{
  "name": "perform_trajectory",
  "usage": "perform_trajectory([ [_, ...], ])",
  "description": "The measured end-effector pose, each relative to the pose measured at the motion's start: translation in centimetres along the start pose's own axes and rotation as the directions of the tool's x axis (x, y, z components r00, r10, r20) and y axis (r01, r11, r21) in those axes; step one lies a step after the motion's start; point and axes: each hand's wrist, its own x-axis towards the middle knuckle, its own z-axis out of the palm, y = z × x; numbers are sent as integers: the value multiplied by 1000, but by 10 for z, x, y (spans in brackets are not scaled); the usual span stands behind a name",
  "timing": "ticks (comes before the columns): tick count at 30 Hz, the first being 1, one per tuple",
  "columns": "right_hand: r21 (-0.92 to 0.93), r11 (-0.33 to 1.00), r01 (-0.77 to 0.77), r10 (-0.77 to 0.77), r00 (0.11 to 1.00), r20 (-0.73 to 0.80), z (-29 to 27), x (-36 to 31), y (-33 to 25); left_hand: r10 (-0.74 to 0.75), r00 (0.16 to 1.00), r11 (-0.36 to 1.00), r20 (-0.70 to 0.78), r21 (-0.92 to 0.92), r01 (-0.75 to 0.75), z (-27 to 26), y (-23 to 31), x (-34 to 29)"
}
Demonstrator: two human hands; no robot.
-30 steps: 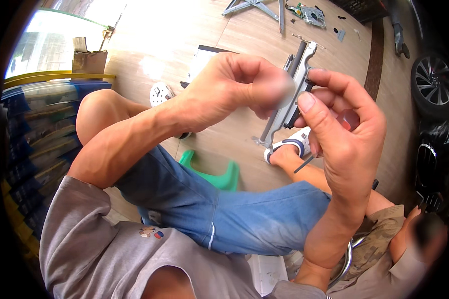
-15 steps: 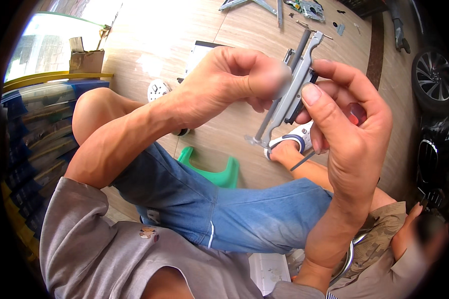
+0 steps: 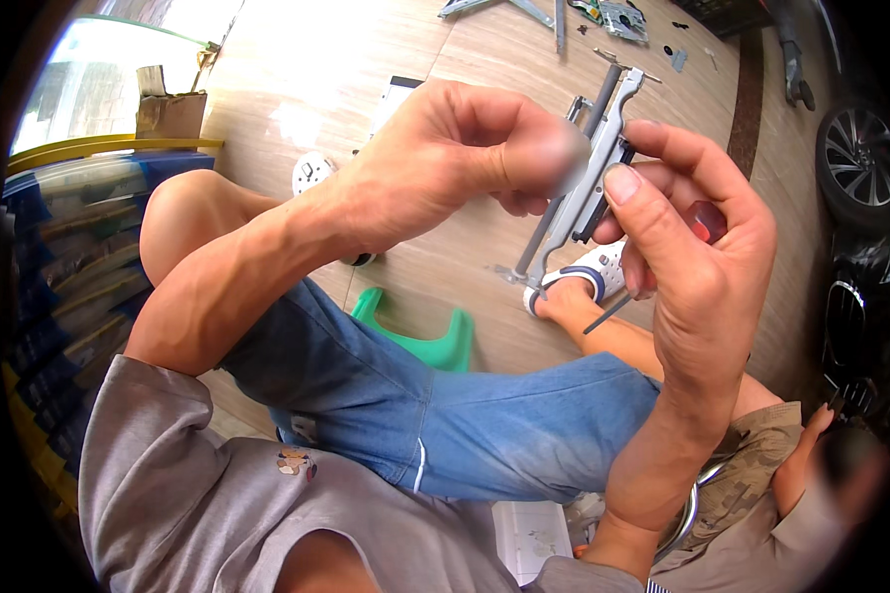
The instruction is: The person uses a screwdriver to remove screws from a car stereo unit and its metal bracket mounting frame, then detaches individual metal components.
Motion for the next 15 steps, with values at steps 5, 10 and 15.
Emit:
perform_trajectory([
  [5,-19,1000,14,-14,1000,-1,0,2,0,5,1000,1000,-5,31,-5,-1,5,-2],
  [10,-42,999,16,-16,1000,-13,8,1,-1,-1,1000,1000,-1,29,1,-1,5,-4],
  [15,-76,997,31,-32,999,-15,6,1,0,-14,1000,1000,18,26,14,-1,3,-2],
])
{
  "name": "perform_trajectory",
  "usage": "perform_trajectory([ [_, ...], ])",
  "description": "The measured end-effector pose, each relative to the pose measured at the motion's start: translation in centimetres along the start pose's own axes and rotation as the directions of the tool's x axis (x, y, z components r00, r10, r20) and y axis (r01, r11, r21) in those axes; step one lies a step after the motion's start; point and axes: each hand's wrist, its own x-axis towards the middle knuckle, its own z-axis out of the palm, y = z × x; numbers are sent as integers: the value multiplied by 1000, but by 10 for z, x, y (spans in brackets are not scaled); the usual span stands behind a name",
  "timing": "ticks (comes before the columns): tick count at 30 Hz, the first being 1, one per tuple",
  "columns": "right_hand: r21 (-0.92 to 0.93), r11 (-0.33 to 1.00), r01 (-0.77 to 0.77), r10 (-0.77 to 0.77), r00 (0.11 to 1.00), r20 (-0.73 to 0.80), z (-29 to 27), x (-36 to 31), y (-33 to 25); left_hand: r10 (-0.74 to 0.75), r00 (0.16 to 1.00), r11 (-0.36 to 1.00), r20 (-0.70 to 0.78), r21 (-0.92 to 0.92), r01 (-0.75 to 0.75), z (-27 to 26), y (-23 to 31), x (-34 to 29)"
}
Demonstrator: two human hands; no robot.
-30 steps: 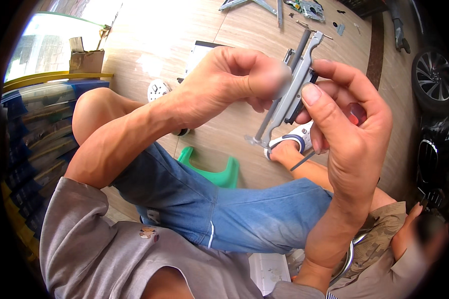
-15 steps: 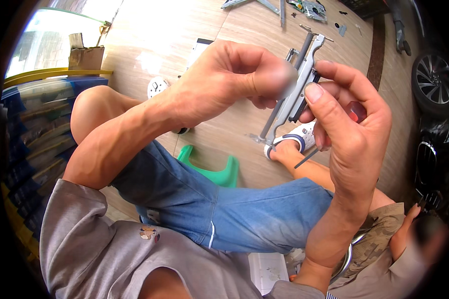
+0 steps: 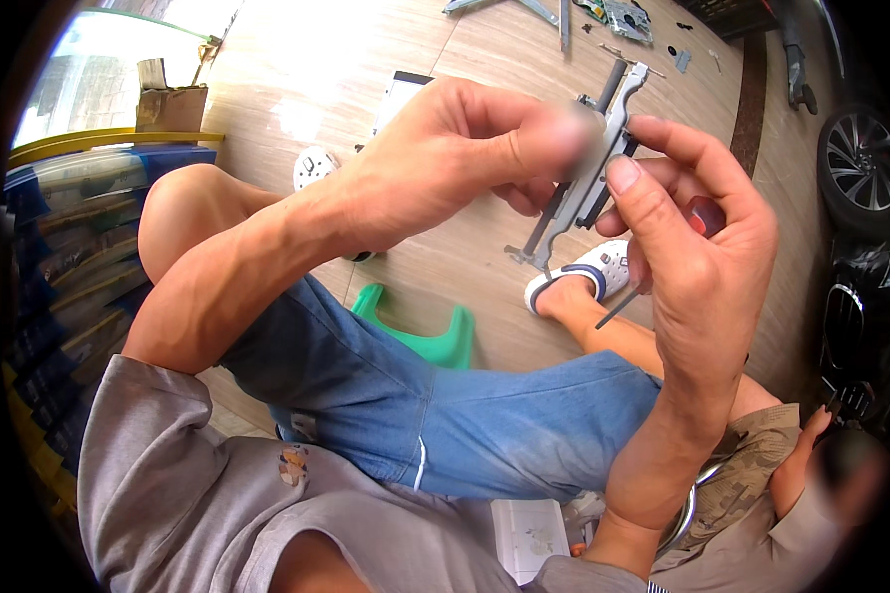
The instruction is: The person uses a screwdriver to remove screws from a car stereo unit and its metal bracket mounting frame, then detaches individual metal components.
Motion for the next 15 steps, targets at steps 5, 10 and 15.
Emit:
perform_trajectory([
  [5,-49,998,-24,24,1000,-10,1,0,0,-65,998,993,27,-96,67,4,4,0],
  [10,-65,997,-36,35,999,-18,-2,2,4,-142,986,956,90,-246,160,3,6,-2],
  [15,-57,996,-64,63,998,-14,0,2,3,-100,989,985,108,-129,114,1,2,-2],
])
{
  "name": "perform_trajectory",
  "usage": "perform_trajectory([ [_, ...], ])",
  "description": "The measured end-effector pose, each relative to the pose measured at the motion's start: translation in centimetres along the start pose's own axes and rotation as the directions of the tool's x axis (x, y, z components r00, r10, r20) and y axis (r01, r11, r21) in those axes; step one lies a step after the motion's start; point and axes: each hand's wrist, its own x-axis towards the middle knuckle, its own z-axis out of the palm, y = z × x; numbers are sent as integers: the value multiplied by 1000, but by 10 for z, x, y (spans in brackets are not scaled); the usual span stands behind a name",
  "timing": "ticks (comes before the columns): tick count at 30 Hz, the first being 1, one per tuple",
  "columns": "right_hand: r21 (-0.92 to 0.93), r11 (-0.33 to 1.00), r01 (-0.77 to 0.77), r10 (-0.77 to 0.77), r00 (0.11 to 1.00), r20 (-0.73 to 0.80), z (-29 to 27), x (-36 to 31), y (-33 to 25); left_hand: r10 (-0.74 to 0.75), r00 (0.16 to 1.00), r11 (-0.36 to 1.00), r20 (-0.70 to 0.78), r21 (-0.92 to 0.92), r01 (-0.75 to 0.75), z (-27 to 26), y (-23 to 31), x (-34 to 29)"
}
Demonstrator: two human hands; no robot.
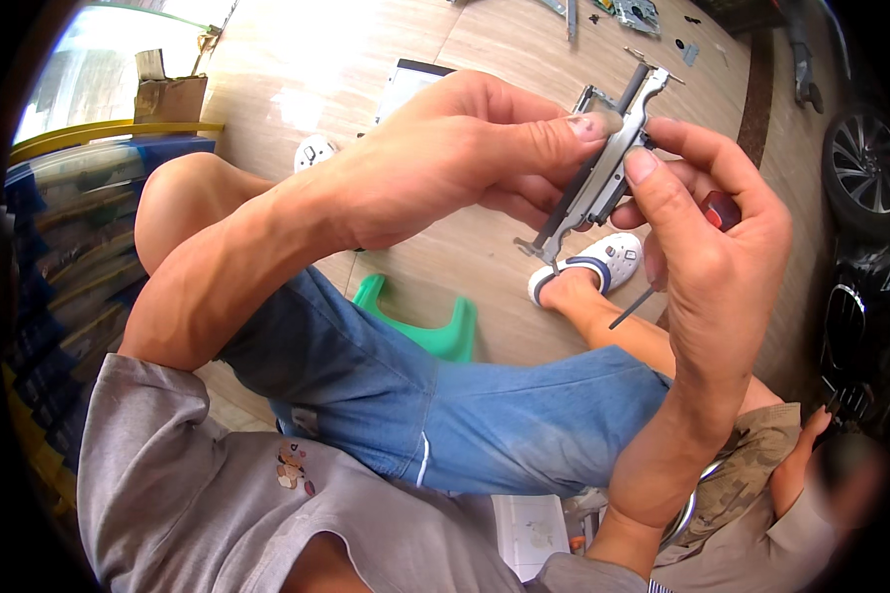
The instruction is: The person uses a screwdriver to remove screws from a car stereo unit and its metal bracket mounting frame, then detaches individual metal components.
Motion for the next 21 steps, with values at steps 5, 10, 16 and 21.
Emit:
perform_trajectory([
  [5,-10,1000,13,-13,1000,-23,2,1,2,-61,997,997,-45,-55,58,2,7,0],
  [10,-35,999,-11,10,1000,-13,0,1,3,-31,995,999,-99,20,33,1,4,0],
  [16,-38,999,-22,19,998,-59,5,0,2,-42,988,999,-148,6,43,5,12,-4],
  [21,-68,998,-15,12,999,-39,3,1,3,-67,991,996,-113,-65,60,4,15,-4],
])
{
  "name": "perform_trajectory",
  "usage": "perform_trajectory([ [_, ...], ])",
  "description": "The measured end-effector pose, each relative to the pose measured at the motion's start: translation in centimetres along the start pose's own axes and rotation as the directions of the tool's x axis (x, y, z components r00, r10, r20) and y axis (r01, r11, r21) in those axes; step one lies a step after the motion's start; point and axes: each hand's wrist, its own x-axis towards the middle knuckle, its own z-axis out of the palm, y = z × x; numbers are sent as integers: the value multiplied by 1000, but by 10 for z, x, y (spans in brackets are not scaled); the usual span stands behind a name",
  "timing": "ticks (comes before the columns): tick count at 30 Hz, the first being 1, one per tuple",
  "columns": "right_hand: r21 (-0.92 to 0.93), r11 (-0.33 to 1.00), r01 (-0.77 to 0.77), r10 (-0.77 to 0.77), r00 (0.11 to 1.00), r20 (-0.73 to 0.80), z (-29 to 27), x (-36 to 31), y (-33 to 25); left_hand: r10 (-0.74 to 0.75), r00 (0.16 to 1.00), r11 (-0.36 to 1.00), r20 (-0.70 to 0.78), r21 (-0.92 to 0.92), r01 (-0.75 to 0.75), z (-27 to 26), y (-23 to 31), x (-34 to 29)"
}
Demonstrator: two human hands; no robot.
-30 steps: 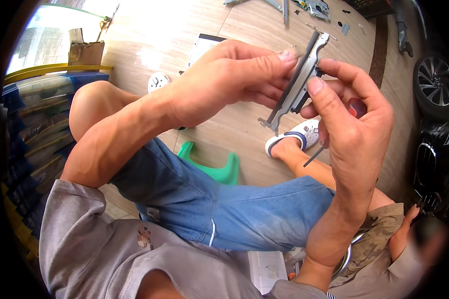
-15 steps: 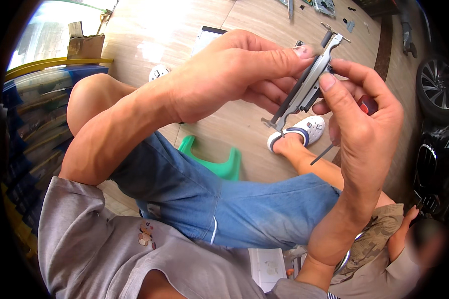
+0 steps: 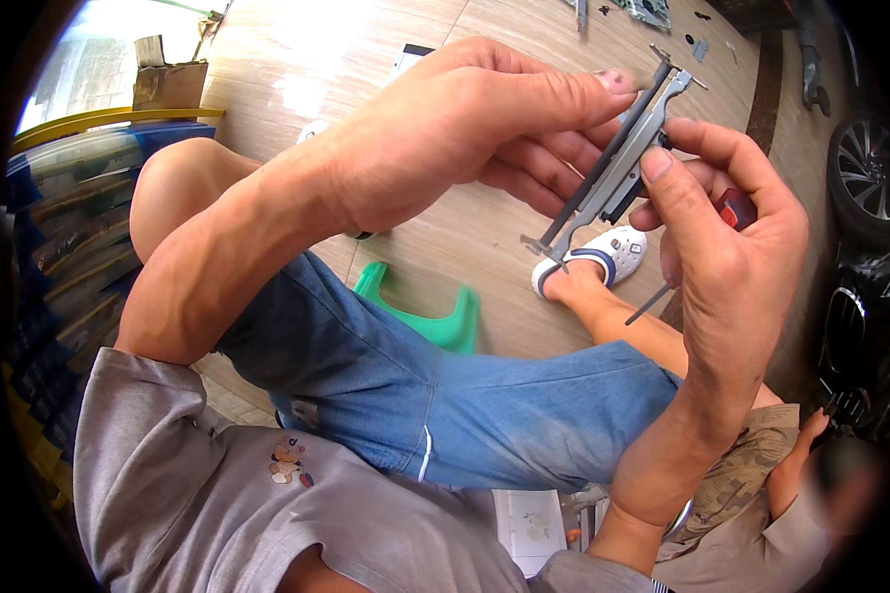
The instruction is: The person uses a screwdriver to remove screws from a car stereo unit and its metal bracket mounting frame, then detaches individual metal components.
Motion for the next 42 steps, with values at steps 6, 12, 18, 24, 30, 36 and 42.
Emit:
perform_trajectory([
  [6,-13,1000,12,-12,1000,-20,1,-2,-1,15,1000,1000,-19,22,-14,0,0,-1],
  [12,-19,1000,17,-18,999,-31,-1,-2,1,17,1000,999,-20,39,-16,-1,0,-1],
  [18,-23,1000,9,-9,1000,-24,-3,-2,0,17,1000,999,-20,46,-16,0,1,-1],
  [24,-17,1000,23,-23,1000,-12,-4,-2,1,45,997,992,-57,117,-38,-2,0,0],
  [30,-47,999,23,-23,1000,-8,-4,-2,0,25,998,995,-56,93,-20,-5,1,1],
  [36,-62,998,23,-25,999,-32,-2,-3,-2,58,998,995,-21,82,-56,-10,-4,5],
  [42,-72,997,25,-26,999,-18,-3,-3,-1,55,998,996,-28,77,-52,-10,-3,3],
])
